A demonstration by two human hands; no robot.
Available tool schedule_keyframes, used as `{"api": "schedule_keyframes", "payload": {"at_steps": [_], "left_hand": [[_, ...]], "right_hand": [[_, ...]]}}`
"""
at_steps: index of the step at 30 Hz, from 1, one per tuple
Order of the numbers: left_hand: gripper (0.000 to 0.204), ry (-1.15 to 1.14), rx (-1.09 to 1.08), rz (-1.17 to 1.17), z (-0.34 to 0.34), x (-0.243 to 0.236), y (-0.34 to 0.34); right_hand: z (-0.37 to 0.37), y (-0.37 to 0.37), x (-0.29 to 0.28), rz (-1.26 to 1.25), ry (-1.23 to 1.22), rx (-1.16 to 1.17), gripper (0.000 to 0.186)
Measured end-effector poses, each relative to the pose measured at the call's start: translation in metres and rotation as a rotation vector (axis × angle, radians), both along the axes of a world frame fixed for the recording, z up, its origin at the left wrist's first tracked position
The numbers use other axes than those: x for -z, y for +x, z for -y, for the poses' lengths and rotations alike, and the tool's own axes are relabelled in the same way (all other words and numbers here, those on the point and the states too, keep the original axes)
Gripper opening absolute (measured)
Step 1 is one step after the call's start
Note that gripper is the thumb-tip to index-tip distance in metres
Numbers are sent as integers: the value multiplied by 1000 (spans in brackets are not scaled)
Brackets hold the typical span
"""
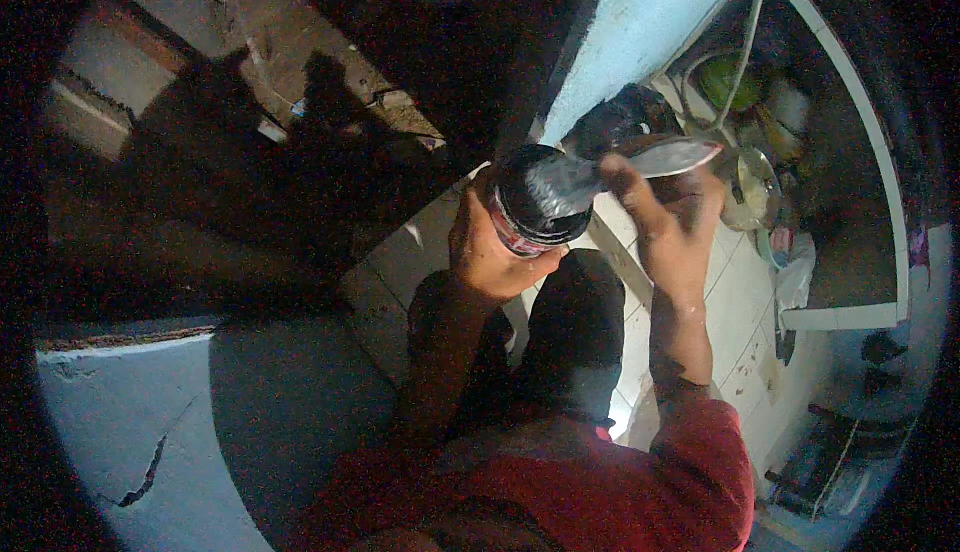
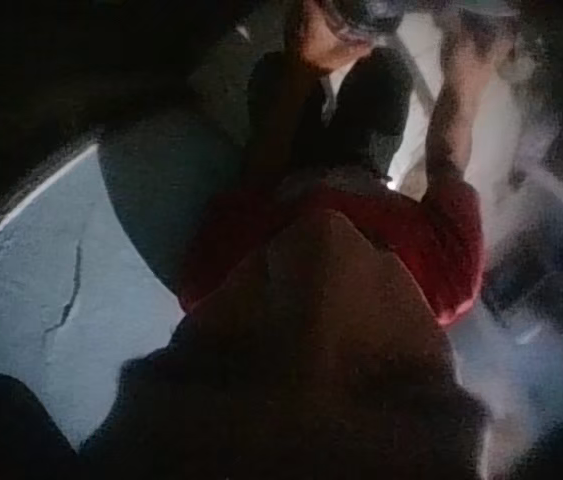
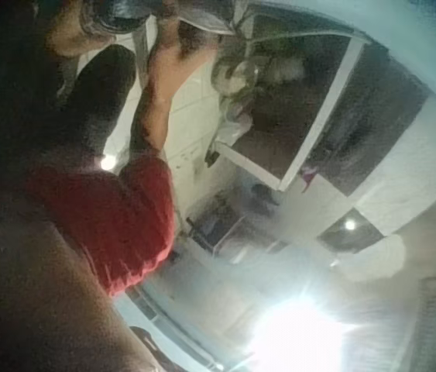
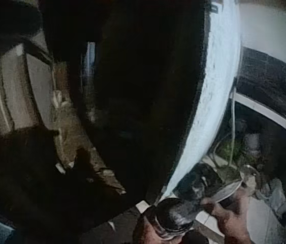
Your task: The person paints a wooden door frame and adjacent wall trim black using a paintbrush and a small paint can. They repeatedly dip the brush into the can and apply paint to the upper and lower sections of the frame, working methodically along the edges.
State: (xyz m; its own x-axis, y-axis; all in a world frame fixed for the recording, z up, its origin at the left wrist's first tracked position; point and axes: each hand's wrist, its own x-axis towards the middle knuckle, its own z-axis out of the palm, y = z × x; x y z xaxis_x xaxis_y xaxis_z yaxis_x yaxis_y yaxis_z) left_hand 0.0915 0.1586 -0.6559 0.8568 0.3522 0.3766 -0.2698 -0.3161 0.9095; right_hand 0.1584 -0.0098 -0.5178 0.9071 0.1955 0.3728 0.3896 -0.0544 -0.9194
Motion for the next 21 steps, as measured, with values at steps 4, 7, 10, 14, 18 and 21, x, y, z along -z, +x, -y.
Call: {"api": "schedule_keyframes", "payload": {"at_steps": [4, 7, 10, 14, 18, 21], "left_hand": [[113, 19, -58, 32, -2, 0, -1], [112, -8, -104, 34, 1, -1, -2], [110, -41, -141, 33, 4, -3, -4], [106, -58, -185, -21, 6, -8, -7], [104, -58, -208, 3, 8, -14, -7], [105, -64, -235, 8, 8, -14, -8]], "right_hand": [[8, 23, -4, 124, 218, 113, 25], [7, 44, -7, 251, 200, 216, 27], [-5, 70, 6, 418, 33, 284, 25], [-32, 104, 31, 676, -226, 169, 19], [-56, 133, 10, 832, -474, 345, 16], [-55, 144, -23, 1048, -407, 435, 23]]}}
